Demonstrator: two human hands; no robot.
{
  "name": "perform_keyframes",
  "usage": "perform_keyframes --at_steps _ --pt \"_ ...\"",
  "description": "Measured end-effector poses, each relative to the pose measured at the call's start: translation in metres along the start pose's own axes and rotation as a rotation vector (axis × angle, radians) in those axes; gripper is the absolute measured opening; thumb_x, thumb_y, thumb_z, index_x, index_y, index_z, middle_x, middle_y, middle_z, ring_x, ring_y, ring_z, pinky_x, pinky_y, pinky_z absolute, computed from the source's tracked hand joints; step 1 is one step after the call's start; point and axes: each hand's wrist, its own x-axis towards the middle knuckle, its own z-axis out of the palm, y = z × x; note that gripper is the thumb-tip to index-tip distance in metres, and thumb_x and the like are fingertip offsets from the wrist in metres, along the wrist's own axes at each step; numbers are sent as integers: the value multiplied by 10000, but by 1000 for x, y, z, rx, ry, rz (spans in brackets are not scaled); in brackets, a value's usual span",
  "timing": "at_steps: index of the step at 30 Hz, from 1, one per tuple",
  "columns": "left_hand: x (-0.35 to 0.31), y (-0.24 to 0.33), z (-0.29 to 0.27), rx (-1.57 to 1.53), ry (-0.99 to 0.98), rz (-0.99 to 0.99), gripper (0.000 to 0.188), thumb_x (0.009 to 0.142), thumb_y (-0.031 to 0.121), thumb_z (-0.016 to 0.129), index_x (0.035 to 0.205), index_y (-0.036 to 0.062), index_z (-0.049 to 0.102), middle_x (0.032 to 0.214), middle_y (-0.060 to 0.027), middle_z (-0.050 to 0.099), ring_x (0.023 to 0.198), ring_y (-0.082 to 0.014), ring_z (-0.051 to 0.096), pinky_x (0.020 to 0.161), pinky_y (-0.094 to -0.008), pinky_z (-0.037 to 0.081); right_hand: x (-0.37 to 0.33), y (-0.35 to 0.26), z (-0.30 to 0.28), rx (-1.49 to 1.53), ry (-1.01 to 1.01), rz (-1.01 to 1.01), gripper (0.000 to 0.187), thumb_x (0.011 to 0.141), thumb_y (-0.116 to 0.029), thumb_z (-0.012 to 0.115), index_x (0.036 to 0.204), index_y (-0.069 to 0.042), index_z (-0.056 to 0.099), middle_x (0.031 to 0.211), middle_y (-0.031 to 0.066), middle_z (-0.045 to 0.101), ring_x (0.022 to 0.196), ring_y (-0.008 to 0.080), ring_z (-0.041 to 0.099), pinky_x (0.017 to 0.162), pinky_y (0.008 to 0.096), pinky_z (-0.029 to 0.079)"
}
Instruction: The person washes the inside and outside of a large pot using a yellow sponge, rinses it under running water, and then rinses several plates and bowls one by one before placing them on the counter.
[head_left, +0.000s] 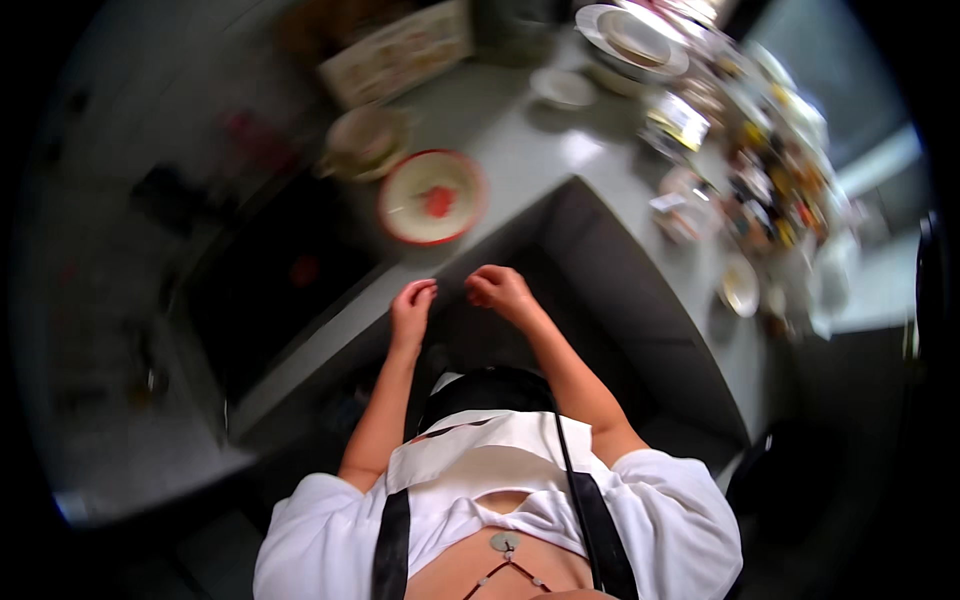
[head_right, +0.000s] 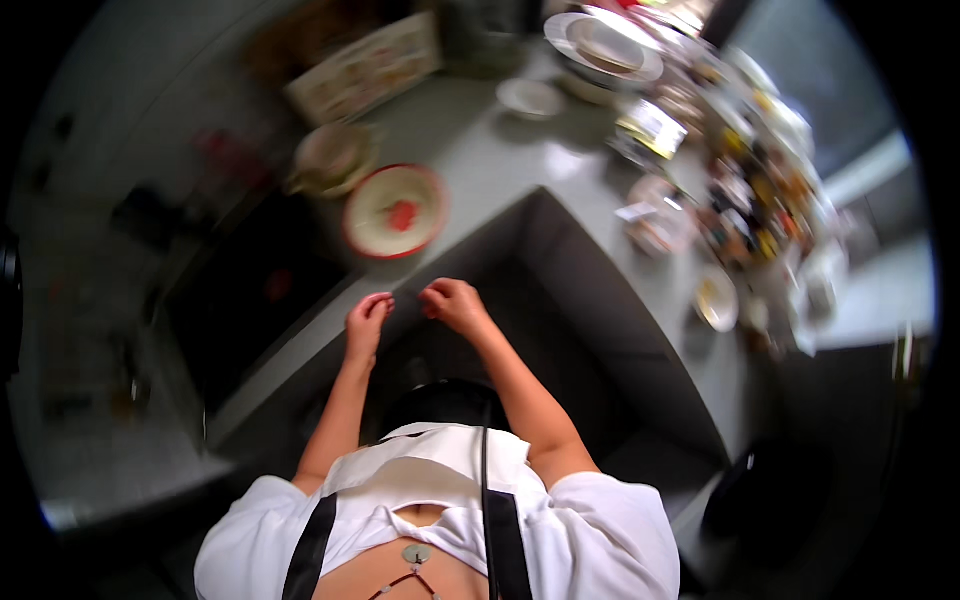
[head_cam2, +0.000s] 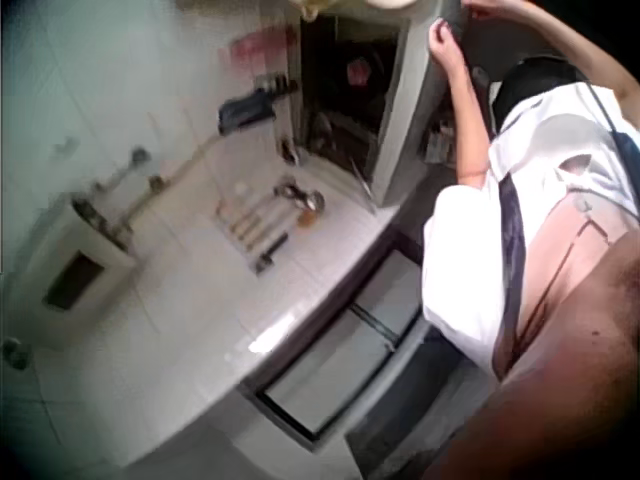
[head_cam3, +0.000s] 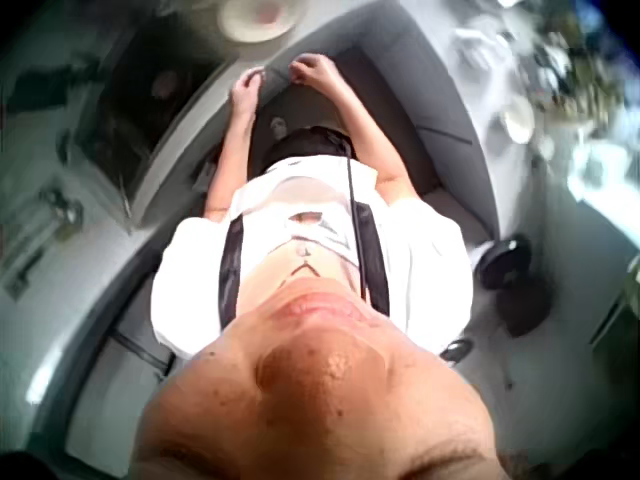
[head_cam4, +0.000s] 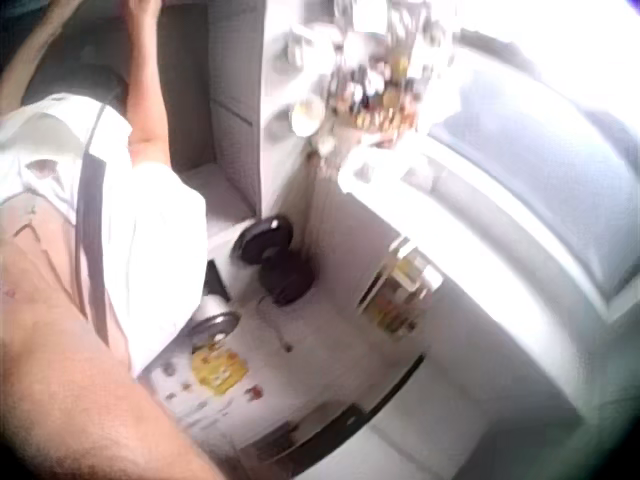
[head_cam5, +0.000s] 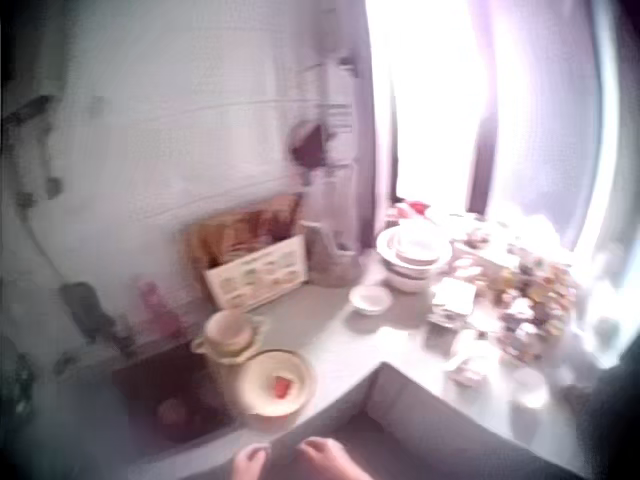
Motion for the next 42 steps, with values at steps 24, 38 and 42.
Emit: perform_keyframes --at_steps 24,38,42 --pt "84 -103 -296 339 664 -183 492 736 91 584 1183 14 394 904 -134 531 820 -248 528 728 -339 428 233 21 280 -1043 -153 -570 246 747 -113 531 987 -64 550 998 132 539 895 310 532 751 363 446" --pt "96 -102 -280 284 588 -360 675 779 106 509 1329 92 118 1084 -251 472 974 -376 480 805 -397 410 335 86 316 -1621 -547 -395 291 816 -197 447 1065 -68 526 1048 130 536 943 263 548 764 381 466" --pt "102 -128 -280 343 639 -271 686 772 98 498 1334 101 105 1153 -260 427 1032 -378 451 857 -386 384 345 94 300 -1850 -828 -321 278 785 -155 492 1038 -56 550 1070 143 529 947 270 542 776 377 458"
